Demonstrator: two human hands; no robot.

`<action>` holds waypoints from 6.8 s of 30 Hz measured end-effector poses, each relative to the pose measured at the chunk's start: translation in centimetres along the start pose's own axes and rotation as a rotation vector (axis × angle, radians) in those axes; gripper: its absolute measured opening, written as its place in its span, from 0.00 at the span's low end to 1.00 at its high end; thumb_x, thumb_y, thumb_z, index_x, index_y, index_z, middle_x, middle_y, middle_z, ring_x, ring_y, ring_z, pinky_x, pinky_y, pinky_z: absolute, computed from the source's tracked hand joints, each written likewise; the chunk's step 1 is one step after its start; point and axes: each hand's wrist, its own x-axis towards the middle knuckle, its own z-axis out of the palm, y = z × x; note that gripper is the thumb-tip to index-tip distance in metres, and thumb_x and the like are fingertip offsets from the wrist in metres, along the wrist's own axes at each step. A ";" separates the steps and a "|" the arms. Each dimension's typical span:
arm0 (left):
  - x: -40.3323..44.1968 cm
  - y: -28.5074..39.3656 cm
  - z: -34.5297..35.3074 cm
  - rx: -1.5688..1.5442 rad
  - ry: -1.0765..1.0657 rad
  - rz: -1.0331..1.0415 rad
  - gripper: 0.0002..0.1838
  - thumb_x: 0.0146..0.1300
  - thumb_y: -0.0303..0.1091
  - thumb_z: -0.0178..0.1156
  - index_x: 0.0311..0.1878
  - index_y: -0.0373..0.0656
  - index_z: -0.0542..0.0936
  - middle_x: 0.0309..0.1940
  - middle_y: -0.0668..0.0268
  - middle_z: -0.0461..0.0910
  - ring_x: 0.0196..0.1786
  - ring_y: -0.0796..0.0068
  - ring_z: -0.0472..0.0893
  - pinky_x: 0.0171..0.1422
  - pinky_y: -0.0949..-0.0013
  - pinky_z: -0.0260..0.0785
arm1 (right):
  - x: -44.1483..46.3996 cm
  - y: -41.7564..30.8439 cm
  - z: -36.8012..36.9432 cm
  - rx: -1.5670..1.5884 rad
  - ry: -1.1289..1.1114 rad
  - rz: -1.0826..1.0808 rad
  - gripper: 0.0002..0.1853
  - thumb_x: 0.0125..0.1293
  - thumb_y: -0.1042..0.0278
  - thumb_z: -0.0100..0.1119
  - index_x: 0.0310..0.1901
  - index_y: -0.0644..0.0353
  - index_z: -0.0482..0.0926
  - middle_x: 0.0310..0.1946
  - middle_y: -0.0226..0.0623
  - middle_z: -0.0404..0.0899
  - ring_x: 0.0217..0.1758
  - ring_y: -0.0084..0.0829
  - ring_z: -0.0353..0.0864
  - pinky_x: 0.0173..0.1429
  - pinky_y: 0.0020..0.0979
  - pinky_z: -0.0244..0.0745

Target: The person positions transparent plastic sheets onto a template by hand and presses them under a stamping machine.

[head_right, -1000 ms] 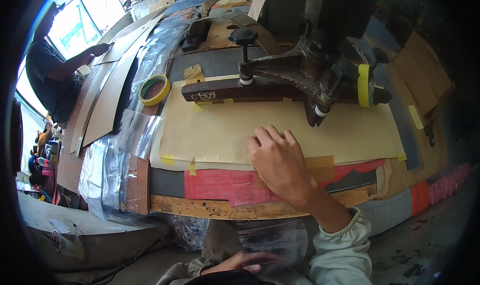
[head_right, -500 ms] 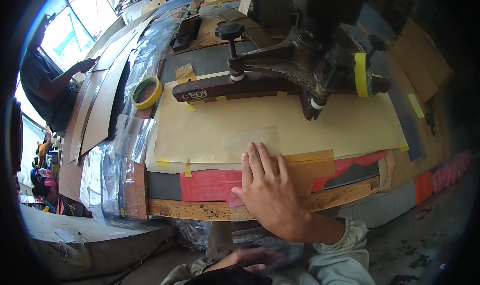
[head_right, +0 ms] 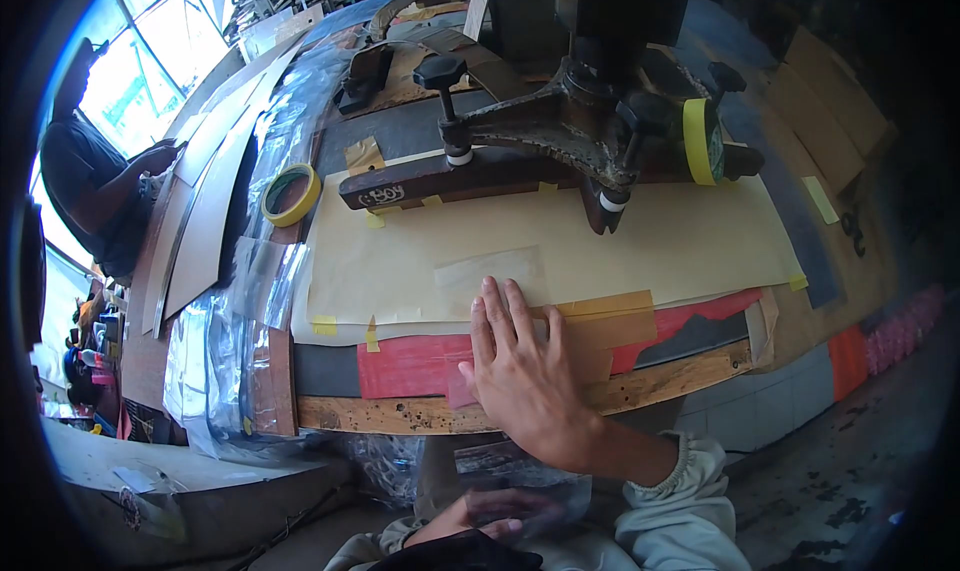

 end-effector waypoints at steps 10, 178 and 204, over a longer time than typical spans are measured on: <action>0.1 -0.2 -0.3 0.006 -0.024 -0.015 0.24 0.69 0.43 0.50 0.63 0.39 0.68 0.58 0.62 0.73 0.60 0.74 0.70 0.65 0.68 0.60 | 0.0 0.0 0.0 -0.013 -0.017 -0.002 0.31 0.64 0.53 0.52 0.60 0.71 0.65 0.65 0.51 0.61 0.68 0.44 0.59 0.65 0.43 0.58; 3.1 2.5 -3.5 -0.352 0.016 0.037 0.29 0.72 0.44 0.41 0.65 0.28 0.62 0.64 0.53 0.66 0.68 0.62 0.64 0.73 0.63 0.49 | 7.2 4.8 1.8 0.045 0.170 0.010 0.25 0.59 0.61 0.60 0.49 0.77 0.70 0.49 0.60 0.69 0.54 0.47 0.74 0.62 0.36 0.68; 3.0 1.9 -3.3 -0.441 0.050 -0.013 0.32 0.71 0.46 0.41 0.65 0.26 0.60 0.63 0.45 0.65 0.68 0.55 0.64 0.73 0.61 0.49 | 7.3 4.7 2.1 0.090 0.179 0.057 0.25 0.62 0.62 0.57 0.55 0.73 0.70 0.55 0.56 0.66 0.54 0.49 0.73 0.53 0.38 0.77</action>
